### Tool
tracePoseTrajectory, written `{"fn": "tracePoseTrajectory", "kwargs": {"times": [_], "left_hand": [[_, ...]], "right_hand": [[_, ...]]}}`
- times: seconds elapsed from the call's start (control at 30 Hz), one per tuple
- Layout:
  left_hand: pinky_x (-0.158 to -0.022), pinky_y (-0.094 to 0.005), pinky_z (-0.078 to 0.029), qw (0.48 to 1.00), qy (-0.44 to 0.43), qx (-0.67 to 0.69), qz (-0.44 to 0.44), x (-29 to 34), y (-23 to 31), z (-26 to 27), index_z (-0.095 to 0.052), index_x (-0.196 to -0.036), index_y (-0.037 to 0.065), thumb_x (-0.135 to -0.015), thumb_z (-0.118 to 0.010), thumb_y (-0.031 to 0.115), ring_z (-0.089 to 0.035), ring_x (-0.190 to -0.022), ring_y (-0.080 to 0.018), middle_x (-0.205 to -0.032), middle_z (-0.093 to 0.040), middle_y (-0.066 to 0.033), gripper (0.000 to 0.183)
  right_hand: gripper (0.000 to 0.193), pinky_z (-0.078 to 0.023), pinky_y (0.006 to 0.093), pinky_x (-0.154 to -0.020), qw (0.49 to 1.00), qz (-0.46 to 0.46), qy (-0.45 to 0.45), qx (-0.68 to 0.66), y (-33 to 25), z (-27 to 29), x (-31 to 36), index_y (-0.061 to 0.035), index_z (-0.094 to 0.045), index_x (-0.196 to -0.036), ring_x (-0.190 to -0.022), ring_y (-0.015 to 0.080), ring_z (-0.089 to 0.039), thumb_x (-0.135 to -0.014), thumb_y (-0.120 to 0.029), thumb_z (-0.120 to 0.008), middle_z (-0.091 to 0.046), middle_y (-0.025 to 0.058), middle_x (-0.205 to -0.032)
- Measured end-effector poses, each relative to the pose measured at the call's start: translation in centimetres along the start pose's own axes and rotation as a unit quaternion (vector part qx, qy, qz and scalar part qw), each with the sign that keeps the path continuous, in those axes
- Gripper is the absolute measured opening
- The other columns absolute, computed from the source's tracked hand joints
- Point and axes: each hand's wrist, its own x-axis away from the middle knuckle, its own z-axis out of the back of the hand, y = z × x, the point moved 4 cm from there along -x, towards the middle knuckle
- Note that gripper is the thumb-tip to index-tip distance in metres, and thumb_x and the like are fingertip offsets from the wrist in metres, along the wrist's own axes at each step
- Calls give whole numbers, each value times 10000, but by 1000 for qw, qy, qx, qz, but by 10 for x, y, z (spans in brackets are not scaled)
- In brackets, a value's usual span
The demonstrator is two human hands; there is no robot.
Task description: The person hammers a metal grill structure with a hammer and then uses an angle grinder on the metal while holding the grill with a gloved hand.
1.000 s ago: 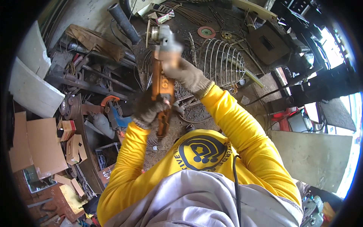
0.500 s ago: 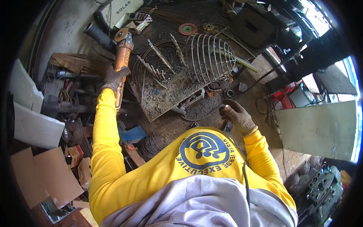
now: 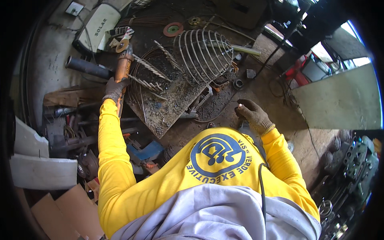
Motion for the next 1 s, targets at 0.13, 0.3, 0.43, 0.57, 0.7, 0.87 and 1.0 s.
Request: {"fn": "tracePoseTrajectory", "kwargs": {"times": [0.13, 0.3, 0.43, 0.57, 0.7, 0.87, 1.0], "left_hand": [[-845, -414, -508, 999, -34, -9, 6, -3, -9, -1, -604, -1131, -64, -643, -885, 443, -684, -939, -338, -1032, -694, -216, 757], [-881, -426, -509, 993, -39, -110, 23, 2, 13, 4, -582, -1194, -58, -667, -869, 458, -684, -992, -354, -1085, -686, -237, 792], [-897, -423, -508, 983, -86, -142, 75, 4, 23, 6, -572, -1225, -59, -676, -859, 453, -680, -1026, -351, -1129, -674, -246, 804], [-897, -421, -509, 983, -70, -153, 74, 0, 14, 10, -567, -1235, -59, -675, -851, 465, -683, -1027, -355, -1120, -681, -240, 819], [-879, -429, -524, 974, -99, -194, 66, 12, 45, 19, -601, -1213, -71, -669, -835, 511, -689, -1019, -372, -1125, -681, -260, 830], [-831, -439, -551, 948, -176, -247, 101, 5, 41, 26, -639, -1183, -83, -669, -815, 568, -682, -1043, -399, -1143, -673, -287, 849], [-914, -454, -515, 953, -148, -251, 78, 12, 52, 20, -623, -1208, -83, -665, -813, 582, -653, -1105, -406, -1181, -655, -295, 879]], "right_hand": [[498, -509, 277, -823, 999, 11, 17, 43, -1, 0, -5, 1, -554, -1327, -927, 134, -618, -974, -338, -647, -669, 82, -1067], [506, -517, 281, -810, 996, 23, 20, 80, -5, 6, -21, 17, -576, -1279, -908, 134, -621, -974, -382, -634, -671, 72, -1058], [484, -523, 274, -801, 997, 49, 59, 10, -33, -5, -40, 14, -593, -1246, -899, 130, -628, -978, -389, -619, -672, 69, -1060], [487, -523, 253, -790, 992, 81, 85, -56, -54, -15, -71, 8, -605, -1242, -880, 116, -639, -980, -403, -605, -680, 67, -1061], [495, -547, 274, -840, 994, 79, 67, -38, -57, -26, -92, -29, -550, -1341, -963, 139, -658, -994, -381, -591, -674, 61, -1143], [534, -509, 259, -796, 990, 90, 109, 18, -66, -42, -99, -2, -621, -1247, -917, 146, -665, -965, -454, -577, -688, 91, -1093], [522, -562, 274, -799, 985, 123, 118, 33, -52, -29, -117, -30, -527, -1373, -937, 147, -667, -986, -372, -604, -663, 78, -1162]]}}
